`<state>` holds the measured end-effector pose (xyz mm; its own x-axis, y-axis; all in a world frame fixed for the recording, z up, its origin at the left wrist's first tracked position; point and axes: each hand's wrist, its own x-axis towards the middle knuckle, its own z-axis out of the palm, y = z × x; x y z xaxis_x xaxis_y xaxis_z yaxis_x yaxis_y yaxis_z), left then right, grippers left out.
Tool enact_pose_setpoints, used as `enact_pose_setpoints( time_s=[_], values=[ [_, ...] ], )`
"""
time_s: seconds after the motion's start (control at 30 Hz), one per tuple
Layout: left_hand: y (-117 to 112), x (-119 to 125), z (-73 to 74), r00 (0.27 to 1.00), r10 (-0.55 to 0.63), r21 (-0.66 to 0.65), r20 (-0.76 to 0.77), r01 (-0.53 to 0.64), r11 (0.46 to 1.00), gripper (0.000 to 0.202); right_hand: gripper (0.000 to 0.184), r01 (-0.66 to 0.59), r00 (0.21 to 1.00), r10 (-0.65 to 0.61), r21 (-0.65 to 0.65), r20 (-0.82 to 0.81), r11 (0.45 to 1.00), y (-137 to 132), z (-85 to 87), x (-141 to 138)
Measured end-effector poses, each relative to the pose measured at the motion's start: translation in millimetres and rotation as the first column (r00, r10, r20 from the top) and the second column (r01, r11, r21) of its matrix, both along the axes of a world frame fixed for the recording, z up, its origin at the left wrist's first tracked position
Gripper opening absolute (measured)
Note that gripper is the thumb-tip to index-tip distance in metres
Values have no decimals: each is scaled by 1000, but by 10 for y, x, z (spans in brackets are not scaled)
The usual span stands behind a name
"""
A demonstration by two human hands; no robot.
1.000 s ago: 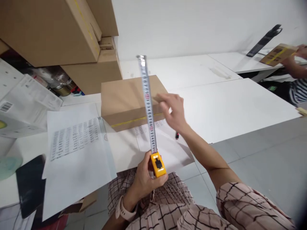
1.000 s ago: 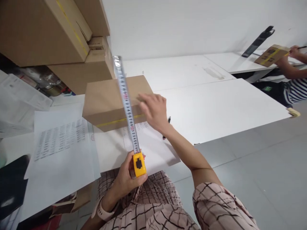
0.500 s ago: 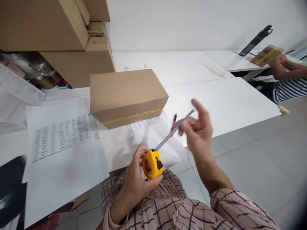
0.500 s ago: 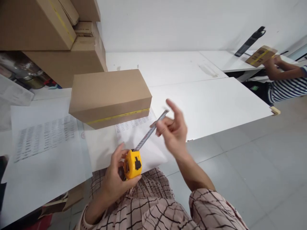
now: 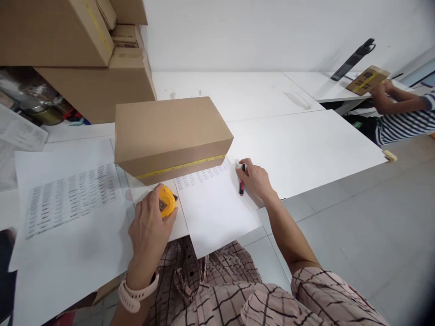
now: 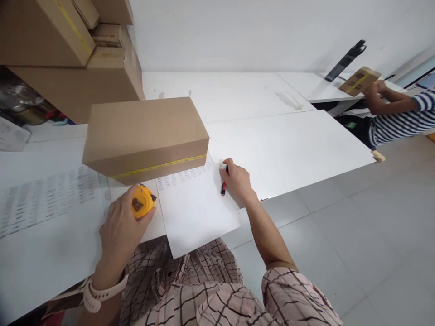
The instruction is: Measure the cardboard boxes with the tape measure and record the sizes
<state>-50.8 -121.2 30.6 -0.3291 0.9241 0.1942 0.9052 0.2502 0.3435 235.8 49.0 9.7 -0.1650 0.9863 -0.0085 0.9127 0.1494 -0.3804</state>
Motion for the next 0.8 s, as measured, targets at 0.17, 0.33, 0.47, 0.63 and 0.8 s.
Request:
enact_pose_setpoints(
  time_s=[0.17,0.33,0.47,0.63,0.8],
  values=[
    [67,-25,-41,988,-68,163,-135,90,982,45,25,-78,822,10,-95,-570,992,-34,54,157],
    [165,533,8,902,-431,159,-27,430,889,36,43,-220,353,-93,-179,-931,959,-143,197,254],
    [413,1045,6,758,-653,-203,14,641,740,53,36,-239,381,-5,-104,-924,965,-183,172,35],
    [733,1202,-97,757,-652,-351,38,621,701,67,35,-223,485,-40,-167,-873,960,-118,29,-272],
    [810,1059,-190,729,-684,-294,24,659,692,61,41,-324,448,-93,-258,-889,910,7,-108,-322]
  ],
)
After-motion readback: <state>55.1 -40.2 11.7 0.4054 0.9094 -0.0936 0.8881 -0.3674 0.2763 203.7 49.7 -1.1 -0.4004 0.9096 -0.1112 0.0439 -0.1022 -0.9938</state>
